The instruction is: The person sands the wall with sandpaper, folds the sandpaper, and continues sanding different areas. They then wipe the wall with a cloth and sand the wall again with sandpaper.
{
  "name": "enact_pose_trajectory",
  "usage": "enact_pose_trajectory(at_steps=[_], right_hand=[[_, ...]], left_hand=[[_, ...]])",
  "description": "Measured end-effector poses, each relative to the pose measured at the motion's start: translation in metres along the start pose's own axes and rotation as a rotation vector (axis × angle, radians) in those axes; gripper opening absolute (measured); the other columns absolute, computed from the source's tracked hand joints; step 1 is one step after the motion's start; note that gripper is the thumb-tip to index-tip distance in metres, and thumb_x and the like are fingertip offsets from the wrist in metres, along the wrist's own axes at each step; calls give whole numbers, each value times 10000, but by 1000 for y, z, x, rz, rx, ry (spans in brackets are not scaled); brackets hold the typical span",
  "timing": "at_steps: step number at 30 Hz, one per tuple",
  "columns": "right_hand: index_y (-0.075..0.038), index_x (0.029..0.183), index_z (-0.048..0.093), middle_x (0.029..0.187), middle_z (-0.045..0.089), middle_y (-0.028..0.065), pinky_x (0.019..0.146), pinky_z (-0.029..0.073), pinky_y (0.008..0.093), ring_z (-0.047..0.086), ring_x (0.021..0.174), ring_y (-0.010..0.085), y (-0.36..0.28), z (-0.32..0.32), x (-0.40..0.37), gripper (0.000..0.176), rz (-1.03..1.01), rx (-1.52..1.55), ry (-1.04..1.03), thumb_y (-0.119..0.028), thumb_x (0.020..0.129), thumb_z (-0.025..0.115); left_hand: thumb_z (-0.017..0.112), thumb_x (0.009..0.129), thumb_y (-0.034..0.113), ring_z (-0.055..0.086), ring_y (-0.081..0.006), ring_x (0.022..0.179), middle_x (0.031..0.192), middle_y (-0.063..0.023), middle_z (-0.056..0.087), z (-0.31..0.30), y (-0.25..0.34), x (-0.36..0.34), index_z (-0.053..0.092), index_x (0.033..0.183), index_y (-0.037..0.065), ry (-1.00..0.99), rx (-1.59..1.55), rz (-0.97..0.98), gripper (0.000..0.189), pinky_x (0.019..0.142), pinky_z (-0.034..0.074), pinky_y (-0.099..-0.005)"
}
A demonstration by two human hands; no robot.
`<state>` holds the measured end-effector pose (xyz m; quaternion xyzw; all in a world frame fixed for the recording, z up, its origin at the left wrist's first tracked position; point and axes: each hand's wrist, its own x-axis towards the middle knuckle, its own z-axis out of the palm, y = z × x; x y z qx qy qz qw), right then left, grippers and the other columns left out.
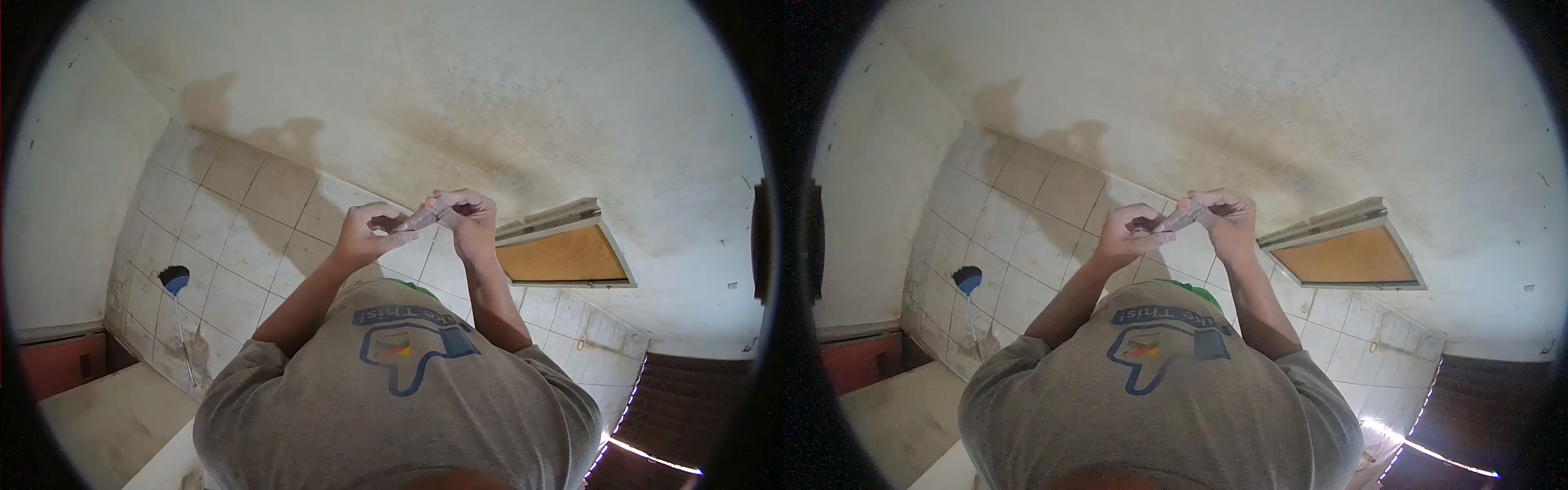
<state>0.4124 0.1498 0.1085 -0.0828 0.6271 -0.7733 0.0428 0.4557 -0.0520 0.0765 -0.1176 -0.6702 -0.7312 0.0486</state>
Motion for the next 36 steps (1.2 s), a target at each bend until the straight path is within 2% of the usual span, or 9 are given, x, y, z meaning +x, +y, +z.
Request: enact_pose_trajectory(at_steps=[4, 11, 14, 17, 20, 23, 26, 32, 36], right_hand=[[5, 892, 752, 925, 753, 131, 769, 564, 314, 699, 823, 158, 2, 1, 6, 108, 36, 164, 85, 77, 818, 783], [-12, 878, 753, 871, 733, 122, 730, 569, 316, 696, 786, 192, 0, 14, 5, 48, 268, 525, 79, 27, 855, 768], [3, 1004, 720, 960, 721, 130, 773, 580, 311, 698, 855, 204, 26, -2, 10, 106, 402, 733, -188, -37, 907, 736], [27, 1156, 643, 1082, 695, 130, 843, 580, 288, 689, 981, 204, 31, 7, 7, 253, 615, 744, -116, -91, 942, 708], [55, 1252, 571, 1174, 669, 135, 973, 548, 336, 665, 1082, 227, 2, 27, 1, 378, 560, 739, -130, -111, 943, 712], [45, 1241, 594, 1189, 670, 125, 1023, 502, 372, 654, 1106, 229, -14, 36, -2, 389, 392, 720, -315, -119, 921, 744], [11, 1188, 659, 1169, 691, 112, 1023, 474, 381, 647, 1098, 213, -5, 38, -9, 344, 294, 267, -330, -107, 888, 781], [-29, 952, 761, 1021, 728, 80, 916, 511, 344, 663, 977, 165, 43, 34, -13, 98, 128, 225, -143, -12, 857, 781], [-19, 945, 762, 976, 735, 74, 840, 537, 329, 673, 904, 153, 42, 40, -17, 101, 109, 213, -72, 28, 856, 766]], left_hand=[[878, 774, 74, 638, -83, 601, 693, -62, 690, -2, 4, -2, 726, 768, -16, -2, -38, -100, 176, 547, 498, -244], [839, 756, -45, 662, -141, 616, 702, -86, 663, -13, 9, 7, 672, 721, -3, -148, -205, -43, 176, 507, 490, -276], [825, 735, -74, 654, -160, 596, 687, -100, 654, -19, 5, 15, 675, 715, 3, -252, -412, -63, 169, 491, 484, -283], [819, 740, -65, 653, -164, 591, 690, -108, 663, -38, 10, 22, 692, 725, -5, -314, -375, -107, 141, 504, 494, -284], [816, 768, -37, 658, -156, 599, 699, -109, 679, -51, 14, 18, 705, 733, -22, -254, -271, -166, 118, 522, 509, -285], [802, 767, -49, 651, -169, 599, 692, -106, 661, -44, 7, 13, 690, 720, -20, -148, -193, -188, 125, 492, 499, -294], [811, 786, -19, 661, -164, 613, 690, -102, 675, -43, 6, 5, 706, 736, -22, -109, -181, -199, 117, 507, 517, -289], [834, 797, 19, 678, -155, 603, 702, -115, 710, -35, 0, 0, 747, 799, -38, -52, -243, -316, 103, 522, 548, -278], [840, 797, 35, 681, -159, 602, 700, -121, 709, -36, -4, 2, 746, 805, -48, -59, -204, -305, 126, 517, 554, -280]])
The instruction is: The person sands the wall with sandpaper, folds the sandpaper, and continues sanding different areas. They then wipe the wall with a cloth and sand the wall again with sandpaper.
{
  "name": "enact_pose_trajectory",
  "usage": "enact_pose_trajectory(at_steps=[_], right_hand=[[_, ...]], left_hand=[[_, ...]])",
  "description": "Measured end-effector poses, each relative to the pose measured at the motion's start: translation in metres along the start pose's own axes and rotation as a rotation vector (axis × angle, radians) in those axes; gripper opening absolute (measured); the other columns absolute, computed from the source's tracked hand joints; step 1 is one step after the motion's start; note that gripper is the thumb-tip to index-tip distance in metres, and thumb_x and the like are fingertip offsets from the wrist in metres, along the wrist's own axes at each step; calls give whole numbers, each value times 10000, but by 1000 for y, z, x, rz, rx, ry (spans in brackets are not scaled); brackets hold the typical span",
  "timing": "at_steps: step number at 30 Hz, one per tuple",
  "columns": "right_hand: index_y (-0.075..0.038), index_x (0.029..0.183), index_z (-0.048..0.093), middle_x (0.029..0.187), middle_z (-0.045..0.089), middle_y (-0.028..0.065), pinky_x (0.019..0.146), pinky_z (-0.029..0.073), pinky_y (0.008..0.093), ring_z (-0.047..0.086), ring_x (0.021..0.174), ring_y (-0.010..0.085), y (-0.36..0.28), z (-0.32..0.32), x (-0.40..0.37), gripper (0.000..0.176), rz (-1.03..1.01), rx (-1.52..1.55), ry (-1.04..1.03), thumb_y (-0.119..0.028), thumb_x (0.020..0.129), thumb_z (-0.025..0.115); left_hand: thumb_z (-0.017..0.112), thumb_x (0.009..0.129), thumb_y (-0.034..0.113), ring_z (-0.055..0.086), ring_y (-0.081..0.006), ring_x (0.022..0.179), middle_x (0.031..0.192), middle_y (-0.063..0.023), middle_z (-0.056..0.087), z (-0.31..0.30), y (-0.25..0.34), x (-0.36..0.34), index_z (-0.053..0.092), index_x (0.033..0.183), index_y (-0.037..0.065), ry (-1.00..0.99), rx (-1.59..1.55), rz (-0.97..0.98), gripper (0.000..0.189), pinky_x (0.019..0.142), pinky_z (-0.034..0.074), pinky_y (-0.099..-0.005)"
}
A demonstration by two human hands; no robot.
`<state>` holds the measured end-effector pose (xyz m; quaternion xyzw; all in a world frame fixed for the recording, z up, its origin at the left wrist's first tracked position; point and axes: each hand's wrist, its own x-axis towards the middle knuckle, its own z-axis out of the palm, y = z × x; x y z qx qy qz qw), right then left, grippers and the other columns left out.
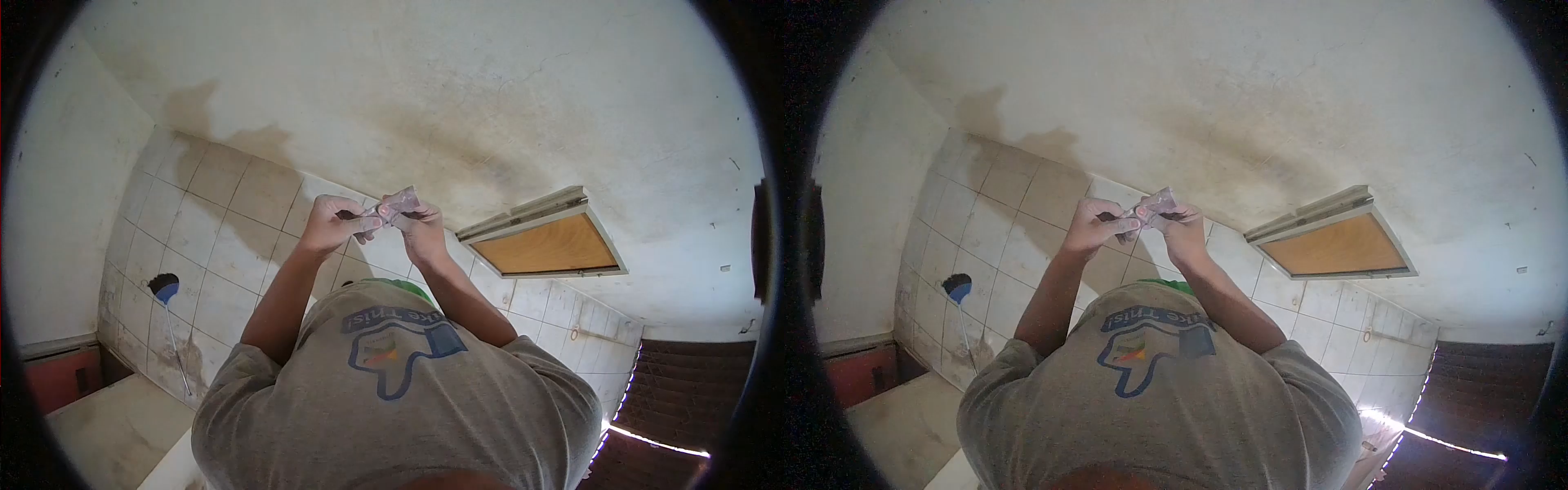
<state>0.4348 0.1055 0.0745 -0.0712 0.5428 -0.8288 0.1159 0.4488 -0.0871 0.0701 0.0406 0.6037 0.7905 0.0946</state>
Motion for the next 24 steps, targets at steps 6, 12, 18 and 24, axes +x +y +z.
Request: enact_pose_trajectory(at_steps=[6, 12, 18, 24], right_hand=[[2, 961, 763, 933, 752, 88, 770, 552, 299, 679, 851, 138, -24, 3, 3, 113, -64, -58, 153, 28, 851, 775], [35, 970, 763, 898, 760, 109, 680, 560, 289, 681, 738, 129, -25, -11, 4, 109, -153, -194, 104, 24, 862, 762], [70, 1093, 717, 886, 757, 122, 668, 561, 275, 701, 731, 138, -51, 13, -3, 263, -98, -668, 170, -55, 868, 771], [26, 1408, 518, 1086, 725, 113, 764, 522, 283, 674, 919, 151, -56, 15, -10, 649, -175, -475, -76, -104, 838, 799]], left_hand=[[841, 795, 36, 675, -163, 588, 681, -125, 701, 7, 8, -2, 738, 789, -63, 50, -17, -51, 143, 517, 542, -282], [869, 776, 100, 699, -212, 672, 824, -118, 734, 20, -6, 1, 728, 971, -55, 138, 173, 237, 286, 674, 582, -327], [816, 832, 129, 709, -199, 919, 1041, -131, 731, 30, 9, -4, 659, 1216, -36, 72, 553, 329, 446, 839, 576, -352], [676, 938, 71, 667, -238, 1122, 1174, -154, 697, 27, 9, -7, 625, 1246, -72, -41, -107, 19, 343, 963, 538, -370]])
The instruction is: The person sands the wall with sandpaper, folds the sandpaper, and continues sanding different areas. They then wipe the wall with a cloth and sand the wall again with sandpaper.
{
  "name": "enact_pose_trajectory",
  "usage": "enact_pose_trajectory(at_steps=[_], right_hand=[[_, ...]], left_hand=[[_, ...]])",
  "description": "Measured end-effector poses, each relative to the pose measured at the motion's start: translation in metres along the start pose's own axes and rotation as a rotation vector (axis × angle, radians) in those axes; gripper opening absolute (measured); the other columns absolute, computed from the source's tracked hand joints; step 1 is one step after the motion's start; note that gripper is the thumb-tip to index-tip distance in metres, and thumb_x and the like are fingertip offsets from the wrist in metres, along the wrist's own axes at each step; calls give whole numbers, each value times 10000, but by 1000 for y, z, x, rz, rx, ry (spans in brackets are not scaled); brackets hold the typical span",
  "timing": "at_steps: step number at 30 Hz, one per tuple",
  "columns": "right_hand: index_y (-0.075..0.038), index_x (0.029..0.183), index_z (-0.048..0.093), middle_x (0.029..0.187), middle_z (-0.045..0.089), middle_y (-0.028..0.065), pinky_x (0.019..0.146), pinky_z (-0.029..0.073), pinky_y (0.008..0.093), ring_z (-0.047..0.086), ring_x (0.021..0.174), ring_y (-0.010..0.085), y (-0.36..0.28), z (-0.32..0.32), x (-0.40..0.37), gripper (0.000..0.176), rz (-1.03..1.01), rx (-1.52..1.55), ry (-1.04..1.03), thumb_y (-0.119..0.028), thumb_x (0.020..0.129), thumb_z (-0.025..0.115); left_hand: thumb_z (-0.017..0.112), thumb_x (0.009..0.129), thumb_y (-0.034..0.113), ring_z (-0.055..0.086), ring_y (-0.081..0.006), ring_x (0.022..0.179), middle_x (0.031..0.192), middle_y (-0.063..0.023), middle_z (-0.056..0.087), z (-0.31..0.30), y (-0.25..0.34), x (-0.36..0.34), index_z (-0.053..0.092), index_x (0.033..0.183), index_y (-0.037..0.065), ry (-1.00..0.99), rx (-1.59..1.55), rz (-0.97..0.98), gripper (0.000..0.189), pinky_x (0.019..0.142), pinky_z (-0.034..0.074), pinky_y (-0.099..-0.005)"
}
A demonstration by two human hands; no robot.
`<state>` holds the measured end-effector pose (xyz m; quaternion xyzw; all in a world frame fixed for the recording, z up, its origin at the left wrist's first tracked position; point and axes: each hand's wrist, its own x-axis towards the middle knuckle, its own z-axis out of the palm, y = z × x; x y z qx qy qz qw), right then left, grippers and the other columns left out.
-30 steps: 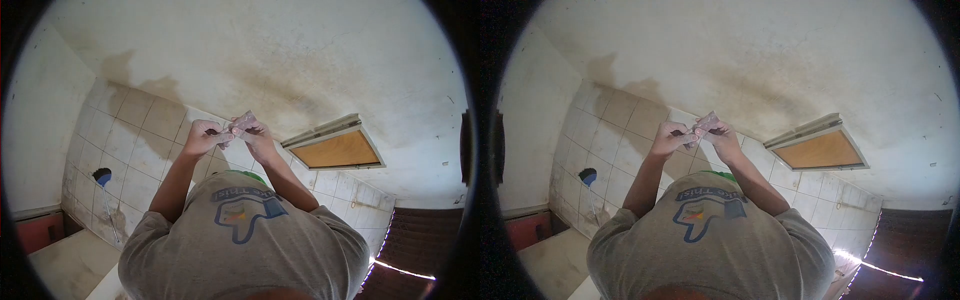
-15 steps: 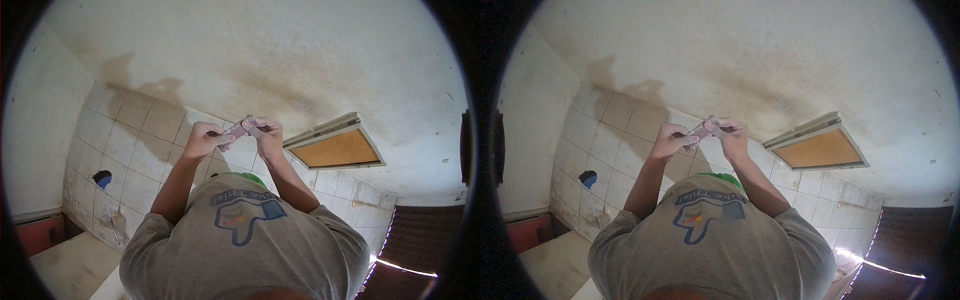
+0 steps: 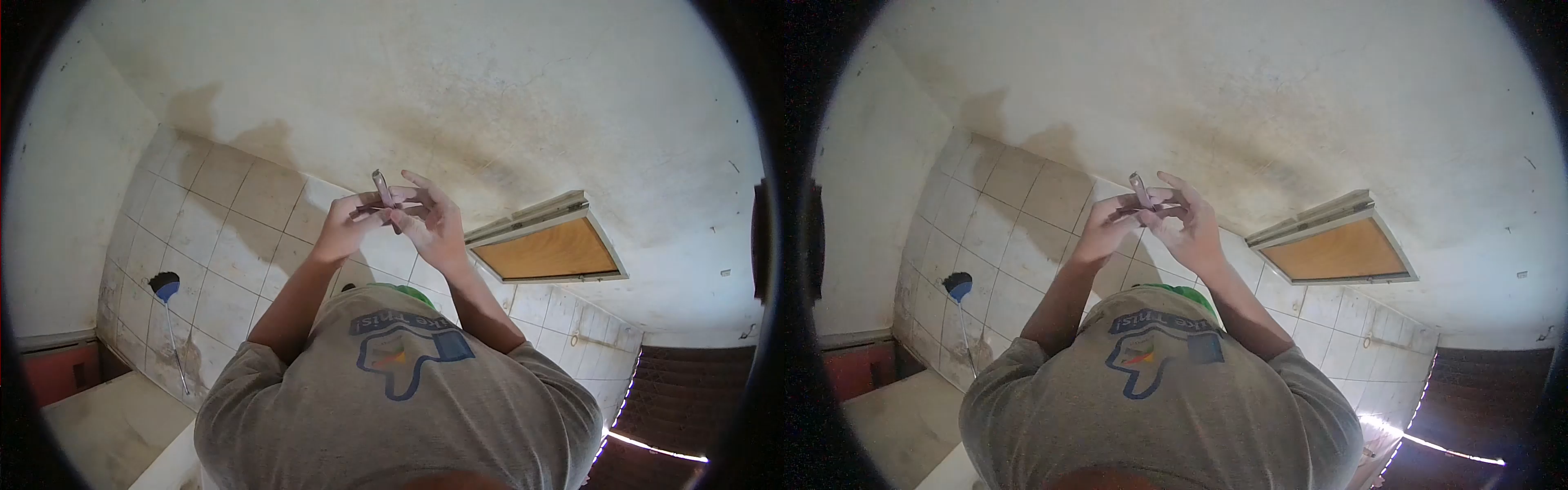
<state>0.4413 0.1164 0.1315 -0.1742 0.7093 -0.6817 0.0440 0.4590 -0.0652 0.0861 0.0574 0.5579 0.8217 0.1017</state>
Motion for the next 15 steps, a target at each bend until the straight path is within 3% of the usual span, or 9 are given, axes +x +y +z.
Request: enact_pose_trajectory(at_steps=[2, 5, 8, 15], right_hand=[[-13, 1458, 474, 1232, 681, 114, 850, 506, 324, 642, 1074, 184, -1, -11, -4, 775, -106, -81, -96, -162, 793, 843], [-13, 1460, 483, 1420, 570, 128, 969, 435, 405, 530, 1250, 237, -23, -19, -3, 936, -154, -448, -151, -280, 674, 914], [-81, 1459, 505, 1507, 493, 110, 1008, 383, 419, 449, 1338, 266, -22, -22, 0, 1005, -66, -288, -129, -373, 600, 937], [-172, 1378, 594, 1540, 461, 152, 1126, 328, 483, 430, 1389, 343, -12, -39, 20, 859, -285, -430, -127, -322, 608, 945]], left_hand=[[651, 966, 95, 659, -255, 1135, 1196, -165, 683, -4, 2, 0, 599, 1280, -77, -84, -253, -89, 362, 997, 525, -385], [636, 988, 157, 647, -258, 1138, 1199, -166, 672, -8, 4, 0, 555, 1341, -66, -187, -475, -223, 426, 1039, 500, -402], [634, 996, 196, 650, -254, 1107, 1174, -152, 672, -8, 9, 10, 530, 1378, -54, -215, -545, -237, 468, 1020, 502, -405], [630, 994, 206, 653, -240, 1031, 1123, -126, 669, -9, 15, 44, 534, 1374, -56, -345, -597, -261, 471, 910, 517, -375]])
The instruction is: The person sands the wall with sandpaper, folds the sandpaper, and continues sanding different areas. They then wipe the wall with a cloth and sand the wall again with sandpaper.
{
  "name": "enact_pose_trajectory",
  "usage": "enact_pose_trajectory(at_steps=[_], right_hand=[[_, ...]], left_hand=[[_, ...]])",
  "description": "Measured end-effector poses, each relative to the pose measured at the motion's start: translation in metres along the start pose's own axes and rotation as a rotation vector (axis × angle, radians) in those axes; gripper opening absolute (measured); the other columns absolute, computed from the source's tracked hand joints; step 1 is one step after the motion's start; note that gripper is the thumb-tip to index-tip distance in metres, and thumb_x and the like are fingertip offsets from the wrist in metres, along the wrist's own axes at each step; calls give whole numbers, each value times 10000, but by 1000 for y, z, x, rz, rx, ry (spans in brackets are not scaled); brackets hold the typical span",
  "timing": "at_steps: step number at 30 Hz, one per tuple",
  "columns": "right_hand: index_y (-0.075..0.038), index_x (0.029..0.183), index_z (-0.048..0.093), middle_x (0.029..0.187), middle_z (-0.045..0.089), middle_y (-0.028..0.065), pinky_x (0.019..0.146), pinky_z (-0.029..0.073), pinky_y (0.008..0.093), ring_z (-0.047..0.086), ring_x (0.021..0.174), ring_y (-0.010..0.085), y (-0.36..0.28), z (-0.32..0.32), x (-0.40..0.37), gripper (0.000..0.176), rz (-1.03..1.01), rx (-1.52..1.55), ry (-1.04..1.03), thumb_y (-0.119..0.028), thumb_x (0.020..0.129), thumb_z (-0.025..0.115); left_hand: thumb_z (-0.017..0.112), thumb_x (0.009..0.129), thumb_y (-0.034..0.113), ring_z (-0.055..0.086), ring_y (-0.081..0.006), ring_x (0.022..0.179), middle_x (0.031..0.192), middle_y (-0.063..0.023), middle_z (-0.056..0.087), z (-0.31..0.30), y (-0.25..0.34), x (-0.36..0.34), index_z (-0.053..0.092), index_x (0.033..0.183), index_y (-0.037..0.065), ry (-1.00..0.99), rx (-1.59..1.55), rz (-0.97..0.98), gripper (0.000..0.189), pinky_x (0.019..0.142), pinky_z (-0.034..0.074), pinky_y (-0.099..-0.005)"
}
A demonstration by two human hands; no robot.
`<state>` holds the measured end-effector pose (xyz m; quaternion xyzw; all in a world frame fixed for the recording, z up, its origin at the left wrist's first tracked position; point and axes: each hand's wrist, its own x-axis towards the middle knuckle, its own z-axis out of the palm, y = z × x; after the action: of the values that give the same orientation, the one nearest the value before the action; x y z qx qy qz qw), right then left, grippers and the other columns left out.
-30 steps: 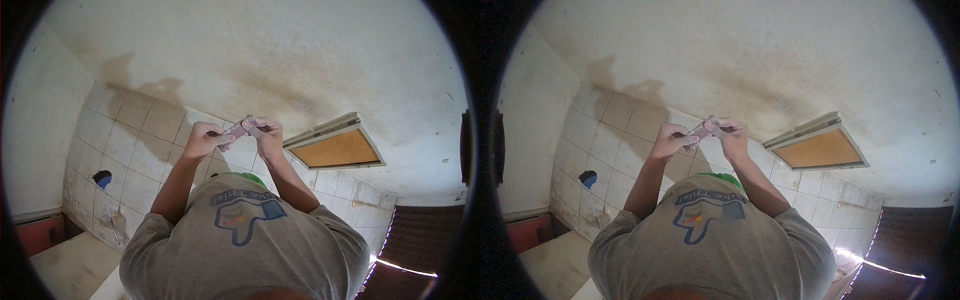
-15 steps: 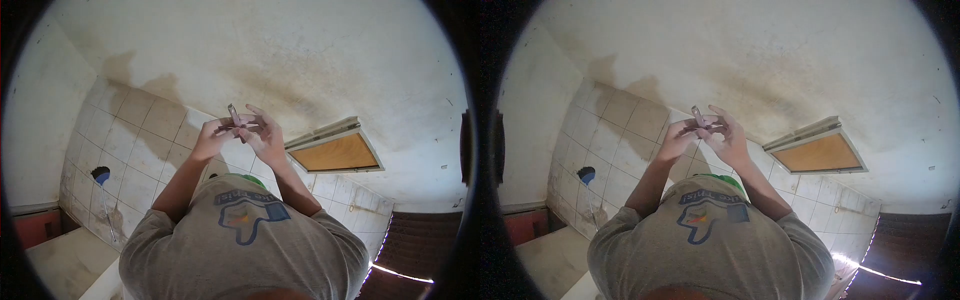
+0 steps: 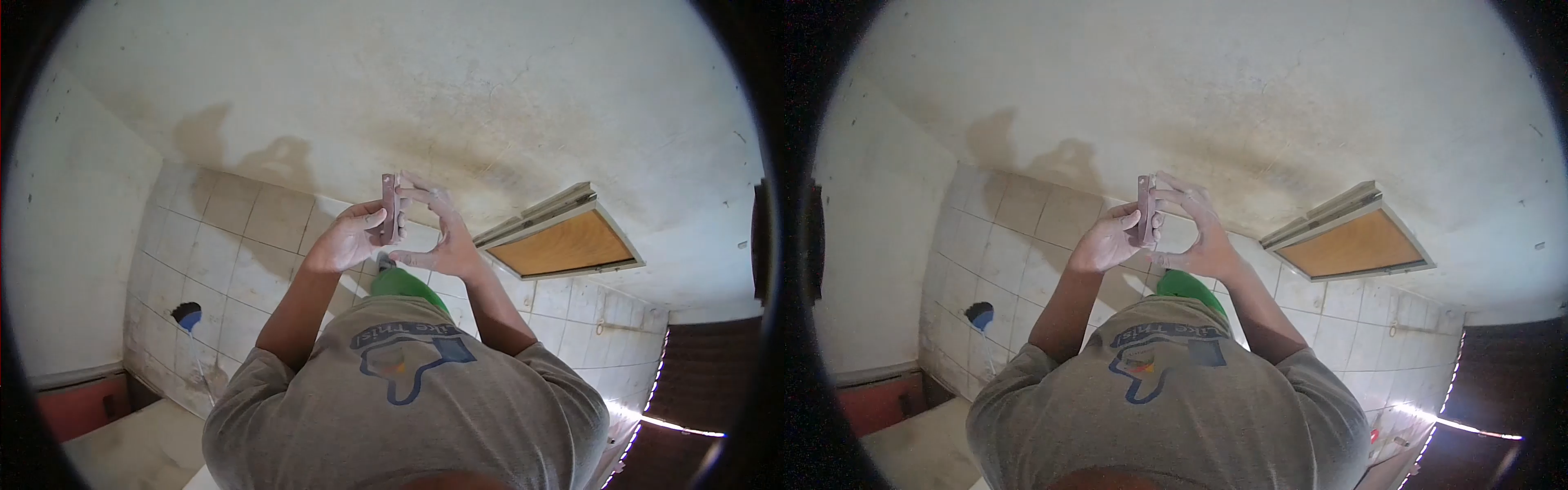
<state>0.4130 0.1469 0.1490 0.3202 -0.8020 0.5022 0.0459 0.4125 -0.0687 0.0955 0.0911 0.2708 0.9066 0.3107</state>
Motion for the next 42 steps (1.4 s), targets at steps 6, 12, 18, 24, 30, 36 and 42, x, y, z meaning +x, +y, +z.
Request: enact_pose_trajectory(at_steps=[6, 12, 18, 24, 30, 36, 42], right_hand=[[-159, 1232, 695, 1513, 493, 153, 1083, 373, 486, 480, 1326, 362, 50, -7, 21, 676, -68, 24, 120, -269, 606, 926], [-147, 1183, 720, 1501, 503, 151, 1032, 415, 472, 523, 1237, 354, 92, -9, 53, 614, -115, -49, 236, -220, 600, 898], [-104, 1133, 717, 1497, 515, 163, 994, 456, 450, 577, 1180, 330, 118, -18, 68, 560, -68, 81, 298, -222, 618, 904], [-103, 1112, 693, 1463, 556, 153, 947, 483, 402, 621, 1158, 295, 112, -35, 68, 540, 171, 276, 310, -201, 628, 912], [-130, 1243, 675, 1444, 568, 158, 882, 492, 394, 646, 1116, 298, 110, -25, 59, 662, 65, -62, 537, -267, 638, 906], [-153, 1320, 667, 1422, 583, 154, 915, 501, 434, 658, 1092, 343, 104, -17, 54, 691, 116, -233, 567, -352, 690, 868], [-109, 1310, 682, 1379, 616, 195, 871, 523, 404, 680, 1082, 296, 100, -34, 57, 692, 125, -304, 942, -244, 670, 910]], left_hand=[[594, 1011, 221, 653, -242, 1017, 1082, -113, 672, -6, 26, 41, 593, 1277, -49, 61, 176, -96, 379, 888, 514, -371], [591, 1011, 159, 656, -175, 1001, 1078, -83, 695, 7, 75, 92, 638, 1214, -35, 227, 586, -264, 285, 916, 511, -350], [647, 946, 20, 667, -142, 960, 1069, -82, 722, -3, 98, 135, 664, 1215, -56, 154, 927, -323, 279, 882, 536, -305], [682, 892, -41, 696, -154, 871, 1002, -97, 745, 7, 105, 164, 690, 1162, -74, 168, 1044, -369, 272, 814, 569, -302], [671, 890, -58, 717, -174, 881, 1009, -139, 749, 6, 104, 185, 686, 1159, -78, 79, 1036, -471, 271, 802, 587, -324], [642, 905, -57, 724, -197, 837, 987, -146, 744, 1, 107, 200, 684, 1092, -69, -21, 966, -496, 192, 767, 599, -322], [619, 982, 72, 706, -161, 809, 949, -116, 742, 8, 110, 202, 681, 1106, -21, -168, 1045, -348, 167, 719, 567, -294]])
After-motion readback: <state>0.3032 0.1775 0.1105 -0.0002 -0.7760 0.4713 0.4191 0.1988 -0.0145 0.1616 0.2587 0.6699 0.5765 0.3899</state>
